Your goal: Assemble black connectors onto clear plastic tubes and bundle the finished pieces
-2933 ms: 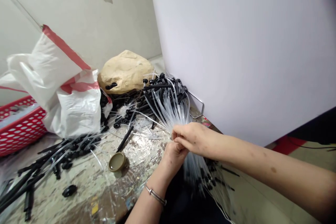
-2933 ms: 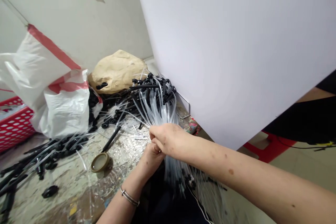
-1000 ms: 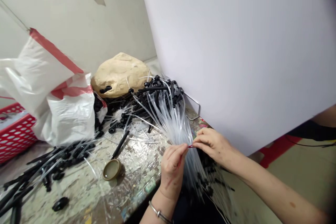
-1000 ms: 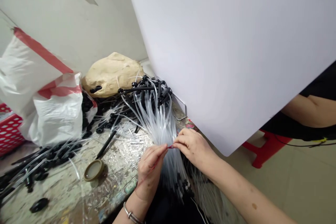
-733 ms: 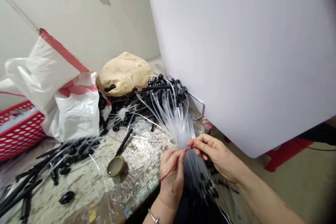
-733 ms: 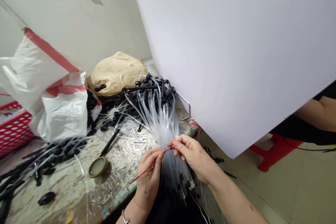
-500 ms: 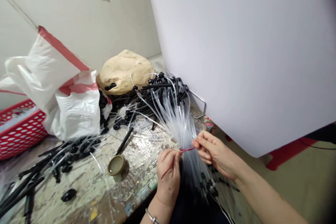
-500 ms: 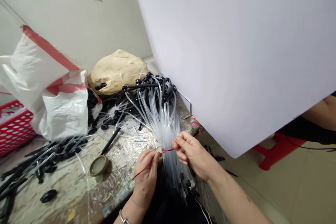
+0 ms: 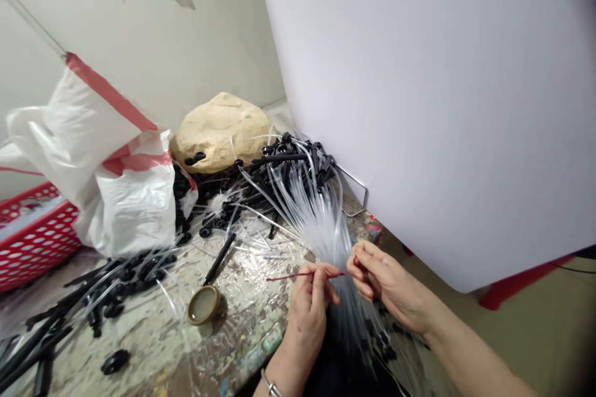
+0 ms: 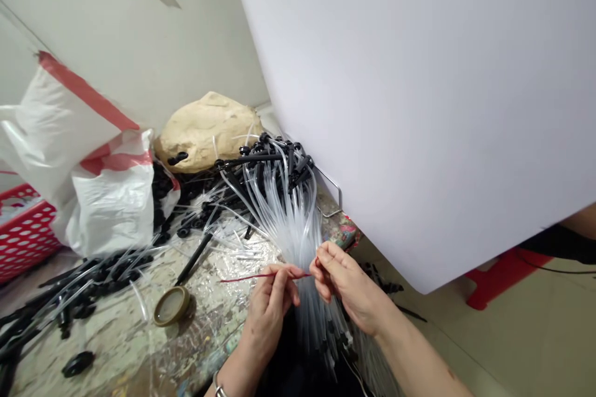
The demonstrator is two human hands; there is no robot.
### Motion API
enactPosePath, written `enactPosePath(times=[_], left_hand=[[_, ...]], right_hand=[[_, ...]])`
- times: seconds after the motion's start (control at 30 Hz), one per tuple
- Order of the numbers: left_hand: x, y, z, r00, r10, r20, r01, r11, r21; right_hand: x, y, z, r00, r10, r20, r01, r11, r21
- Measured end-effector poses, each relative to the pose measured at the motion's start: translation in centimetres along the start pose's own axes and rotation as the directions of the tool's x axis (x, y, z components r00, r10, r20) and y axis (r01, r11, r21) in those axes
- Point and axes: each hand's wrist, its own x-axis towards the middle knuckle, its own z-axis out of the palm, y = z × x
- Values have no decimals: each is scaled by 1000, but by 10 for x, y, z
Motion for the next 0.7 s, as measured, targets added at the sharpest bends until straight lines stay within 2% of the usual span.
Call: enactPosePath(times=[0.07, 0.13, 0.2, 0.27, 0.37, 0.5, 0.6, 0.7], left_hand=[[3, 3, 3, 994, -67, 84, 78, 988, -137], [8, 10, 3, 990, -89, 108, 111, 969, -220], [14, 18, 1, 995, -62, 80, 78, 975, -208], [18, 24, -2, 999, -6, 53, 13, 992, -124], [17, 20, -3, 996, 42, 74, -46, 998, 41], [8, -2, 0, 992, -29, 124, 11, 990, 141], [7, -11, -2, 991, -38, 132, 21, 992, 124], [10, -10, -7, 982, -43, 185, 42, 999, 10]], right_hand=[[2, -7, 5, 1000, -14, 13, 14, 998, -53], [4, -19, 11, 999, -12, 35, 15, 994, -110], [6, -30, 16, 998, -23, 52, 30, 988, -150], [8, -35, 16, 997, -42, 59, 51, 983, -174], [13, -23, 3, 1000, -12, 29, 16, 986, -166], [14, 10, -20, 994, 79, -75, -84, 995, -61], [12, 18, -24, 995, 38, -93, -47, 995, -92], [11, 14, -20, 996, 14, -93, -27, 990, -139]])
